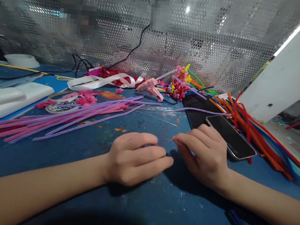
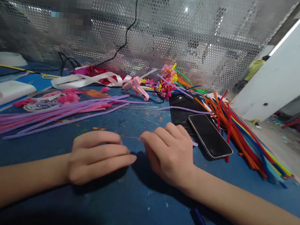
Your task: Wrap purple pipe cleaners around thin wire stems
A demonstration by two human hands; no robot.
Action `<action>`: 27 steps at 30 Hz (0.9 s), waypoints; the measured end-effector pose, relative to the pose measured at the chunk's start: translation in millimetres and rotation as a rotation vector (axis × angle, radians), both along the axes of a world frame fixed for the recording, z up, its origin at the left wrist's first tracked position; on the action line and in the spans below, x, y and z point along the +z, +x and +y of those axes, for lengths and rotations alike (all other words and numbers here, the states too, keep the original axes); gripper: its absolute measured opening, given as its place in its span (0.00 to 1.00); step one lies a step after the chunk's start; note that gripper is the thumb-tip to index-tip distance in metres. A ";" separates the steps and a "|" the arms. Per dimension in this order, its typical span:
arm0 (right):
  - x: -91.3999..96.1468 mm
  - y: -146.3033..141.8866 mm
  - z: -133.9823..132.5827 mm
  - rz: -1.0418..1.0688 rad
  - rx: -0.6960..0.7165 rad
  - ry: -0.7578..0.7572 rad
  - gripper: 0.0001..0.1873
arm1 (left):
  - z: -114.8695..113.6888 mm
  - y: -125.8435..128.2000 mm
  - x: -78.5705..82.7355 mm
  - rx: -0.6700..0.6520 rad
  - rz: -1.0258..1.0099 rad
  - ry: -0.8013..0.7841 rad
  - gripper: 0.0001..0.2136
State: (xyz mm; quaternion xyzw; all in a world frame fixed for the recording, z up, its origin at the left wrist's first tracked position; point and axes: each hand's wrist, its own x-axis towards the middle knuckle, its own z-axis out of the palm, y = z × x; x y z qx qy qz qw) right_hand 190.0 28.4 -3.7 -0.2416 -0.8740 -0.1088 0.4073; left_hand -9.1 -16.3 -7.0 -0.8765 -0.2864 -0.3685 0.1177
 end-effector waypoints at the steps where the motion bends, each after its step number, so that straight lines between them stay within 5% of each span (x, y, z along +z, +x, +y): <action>1: 1.0 -0.3 -1.4 0.000 0.010 -0.024 0.05 | -2.3 -0.8 0.3 0.050 0.014 0.107 0.08; 4: 4.2 -1.9 -6.7 -0.030 0.065 -0.124 0.04 | -7.0 1.2 1.8 0.162 0.059 0.165 0.09; 8: 5.2 -4.4 -10.3 -0.084 0.161 -0.228 0.07 | -11.4 3.0 3.3 0.147 0.059 0.106 0.09; 14: -2.6 -4.3 -4.1 -0.106 0.175 -0.165 0.09 | -4.7 1.2 6.3 0.071 -0.046 -0.116 0.07; 17: -4.6 -2.6 0.3 -0.127 0.127 -0.044 0.10 | 5.9 7.1 13.0 0.089 -0.300 -0.558 0.04; 20: -3.6 -0.3 2.7 -0.176 0.115 0.068 0.09 | 15.4 11.1 18.9 0.121 -0.618 -1.262 0.06; 23: -2.0 1.9 2.2 -0.202 0.162 0.188 0.07 | 21.6 9.2 19.7 0.012 -0.861 -1.850 0.06; 25: -1.4 2.5 1.1 -0.197 0.186 0.250 0.07 | 23.1 7.5 18.5 -0.031 -0.947 -2.018 0.07; 27: -1.4 2.1 0.6 -0.195 0.185 0.254 0.06 | 22.3 7.5 17.5 -0.025 -0.937 -1.951 0.08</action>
